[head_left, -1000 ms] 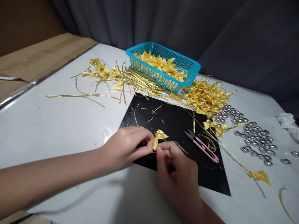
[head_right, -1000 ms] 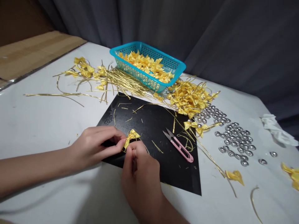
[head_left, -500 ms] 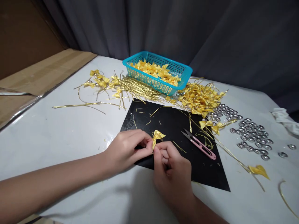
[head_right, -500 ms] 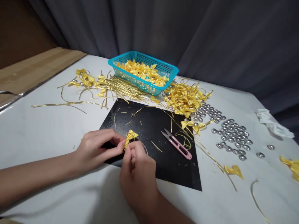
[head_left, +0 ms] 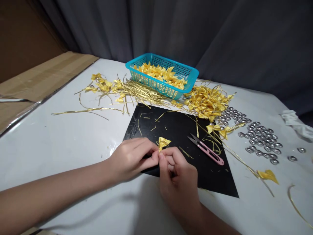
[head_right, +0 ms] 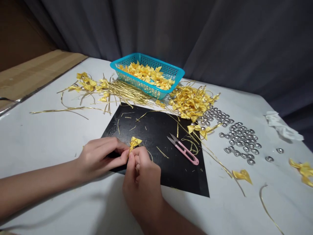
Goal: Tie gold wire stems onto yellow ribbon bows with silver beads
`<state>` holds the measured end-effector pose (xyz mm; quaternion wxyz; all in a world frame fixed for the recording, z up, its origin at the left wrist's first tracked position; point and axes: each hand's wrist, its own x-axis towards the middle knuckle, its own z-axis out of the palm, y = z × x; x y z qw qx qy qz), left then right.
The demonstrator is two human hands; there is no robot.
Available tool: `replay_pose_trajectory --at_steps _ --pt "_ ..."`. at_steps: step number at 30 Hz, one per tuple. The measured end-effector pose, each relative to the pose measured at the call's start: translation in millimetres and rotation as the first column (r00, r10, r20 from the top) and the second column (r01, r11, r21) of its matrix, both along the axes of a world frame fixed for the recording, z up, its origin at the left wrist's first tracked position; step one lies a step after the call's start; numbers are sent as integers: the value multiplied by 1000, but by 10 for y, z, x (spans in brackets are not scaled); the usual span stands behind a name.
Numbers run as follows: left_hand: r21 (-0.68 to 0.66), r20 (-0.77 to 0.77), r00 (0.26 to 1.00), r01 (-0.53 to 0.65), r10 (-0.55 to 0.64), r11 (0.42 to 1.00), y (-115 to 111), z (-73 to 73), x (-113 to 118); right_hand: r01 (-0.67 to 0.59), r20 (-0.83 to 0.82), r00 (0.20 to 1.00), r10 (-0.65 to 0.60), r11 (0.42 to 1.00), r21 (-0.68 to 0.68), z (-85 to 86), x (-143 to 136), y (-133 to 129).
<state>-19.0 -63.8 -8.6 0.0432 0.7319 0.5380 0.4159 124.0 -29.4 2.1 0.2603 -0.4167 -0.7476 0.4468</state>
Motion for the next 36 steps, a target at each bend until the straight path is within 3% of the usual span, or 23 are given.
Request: replay_pose_trajectory --at_steps 6,10,15,21,28,32,36 --pt "38 -91 995 -30 34 999 34 0 -54 -29 -15 999 29 1000 -2 -44 30 64" --pt "118 -176 981 -57 77 991 74 4 -98 3 20 1000 -5 997 77 -57 63 91" --pt "121 -235 970 -32 60 992 84 -3 -110 13 33 999 -17 990 138 -75 63 101" --pt "173 -275 961 26 23 985 70 3 -97 22 -43 999 -18 995 101 -95 35 58" --pt "236 -173 985 49 -8 971 32 2 -85 10 -158 987 -20 998 -68 -65 18 35" --pt "201 -44 999 -4 13 979 25 40 -59 1 -198 980 -14 998 -70 -63 22 41" --pt "201 -12 1000 -16 19 979 20 91 -41 -14 -235 972 -2 998 -66 -67 31 35"
